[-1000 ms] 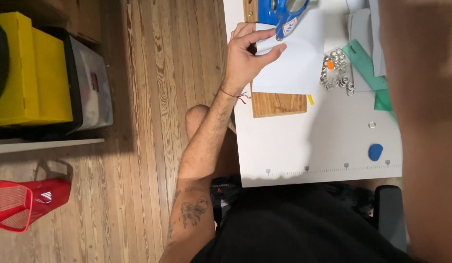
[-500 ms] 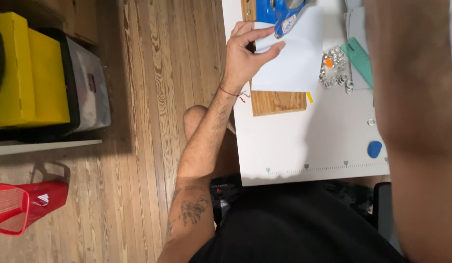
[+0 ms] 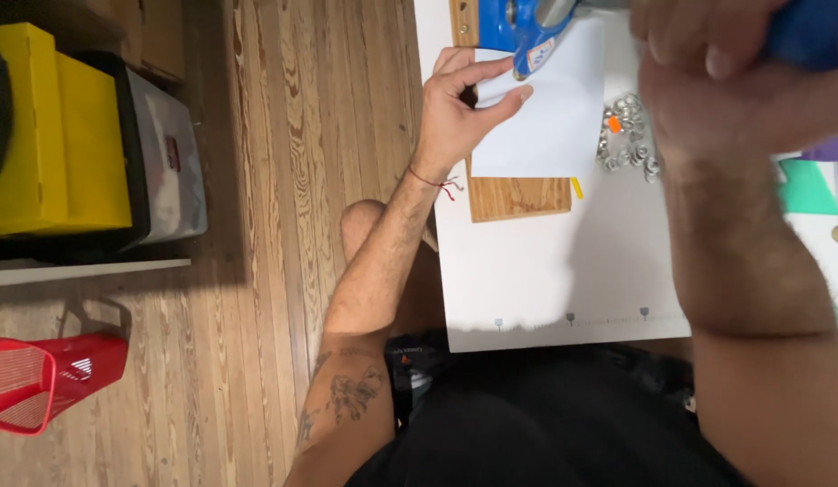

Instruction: Assembling metal rings onto a template using a hand press

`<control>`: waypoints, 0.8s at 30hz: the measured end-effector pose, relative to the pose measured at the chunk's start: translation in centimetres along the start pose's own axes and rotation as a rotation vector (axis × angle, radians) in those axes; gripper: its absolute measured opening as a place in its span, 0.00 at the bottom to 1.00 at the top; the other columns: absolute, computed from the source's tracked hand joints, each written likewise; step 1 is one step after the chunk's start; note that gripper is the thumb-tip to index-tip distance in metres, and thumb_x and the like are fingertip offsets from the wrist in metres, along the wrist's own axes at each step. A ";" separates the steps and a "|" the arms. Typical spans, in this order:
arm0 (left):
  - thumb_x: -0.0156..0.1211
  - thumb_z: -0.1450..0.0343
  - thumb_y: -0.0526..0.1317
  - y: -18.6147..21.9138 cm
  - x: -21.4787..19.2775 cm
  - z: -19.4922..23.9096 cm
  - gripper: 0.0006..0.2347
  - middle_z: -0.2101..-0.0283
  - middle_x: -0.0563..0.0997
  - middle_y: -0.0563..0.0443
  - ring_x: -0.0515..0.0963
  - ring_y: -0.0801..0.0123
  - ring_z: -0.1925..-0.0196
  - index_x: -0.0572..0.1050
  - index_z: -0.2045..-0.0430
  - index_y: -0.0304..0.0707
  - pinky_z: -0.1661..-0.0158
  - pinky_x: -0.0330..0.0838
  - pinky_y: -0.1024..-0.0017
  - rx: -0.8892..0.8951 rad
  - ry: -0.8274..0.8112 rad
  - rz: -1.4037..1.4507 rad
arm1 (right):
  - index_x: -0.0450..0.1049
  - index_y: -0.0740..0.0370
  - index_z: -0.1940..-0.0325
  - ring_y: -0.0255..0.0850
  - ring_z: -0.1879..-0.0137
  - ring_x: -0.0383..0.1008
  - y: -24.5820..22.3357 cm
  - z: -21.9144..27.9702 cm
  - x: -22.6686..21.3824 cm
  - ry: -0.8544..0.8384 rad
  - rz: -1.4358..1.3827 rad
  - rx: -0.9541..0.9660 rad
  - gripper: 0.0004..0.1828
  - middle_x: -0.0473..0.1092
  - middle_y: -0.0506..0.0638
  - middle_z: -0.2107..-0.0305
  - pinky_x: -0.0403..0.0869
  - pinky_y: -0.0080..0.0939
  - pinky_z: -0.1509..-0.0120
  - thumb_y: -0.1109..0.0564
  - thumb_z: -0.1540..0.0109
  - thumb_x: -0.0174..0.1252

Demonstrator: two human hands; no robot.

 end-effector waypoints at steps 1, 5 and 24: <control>0.80 0.36 0.39 0.1 -0.1 0.1 0.14 0.70 0.72 0.65 0.70 0.73 0.58 0.84 0.59 0.48 0.54 0.67 0.81 -0.009 -0.006 -0.002 | 0.44 0.53 0.74 0.44 0.74 0.37 0.4 0.5 -0.2 0.008 -0.003 0.007 0.32 0.36 0.50 0.84 0.44 0.52 0.58 0.26 0.33 0.36; 0.80 0.36 0.40 0.0 0.2 0.0 0.14 0.69 0.72 0.64 0.70 0.74 0.58 0.84 0.59 0.48 0.55 0.67 0.81 -0.005 0.006 -0.012 | 0.46 0.55 0.76 0.49 0.75 0.43 -1.1 0.6 0.5 0.011 0.035 -0.110 0.32 0.42 0.54 0.84 0.48 0.55 0.60 0.28 0.34 0.36; 0.79 0.36 0.40 0.4 -0.1 0.1 0.13 0.69 0.73 0.65 0.70 0.74 0.59 0.84 0.59 0.47 0.58 0.67 0.82 -0.067 0.003 -0.003 | 0.53 0.60 0.78 0.47 0.73 0.54 -0.3 2.6 -3.1 -0.158 0.200 -0.017 0.36 0.54 0.56 0.82 0.57 0.54 0.55 0.34 0.24 0.36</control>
Point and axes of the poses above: each hand's wrist, its own z-axis away from the middle knuckle, its own x-axis out of the palm, y = z × x, the point moved 7 cm from there along -z, towards the middle knuckle
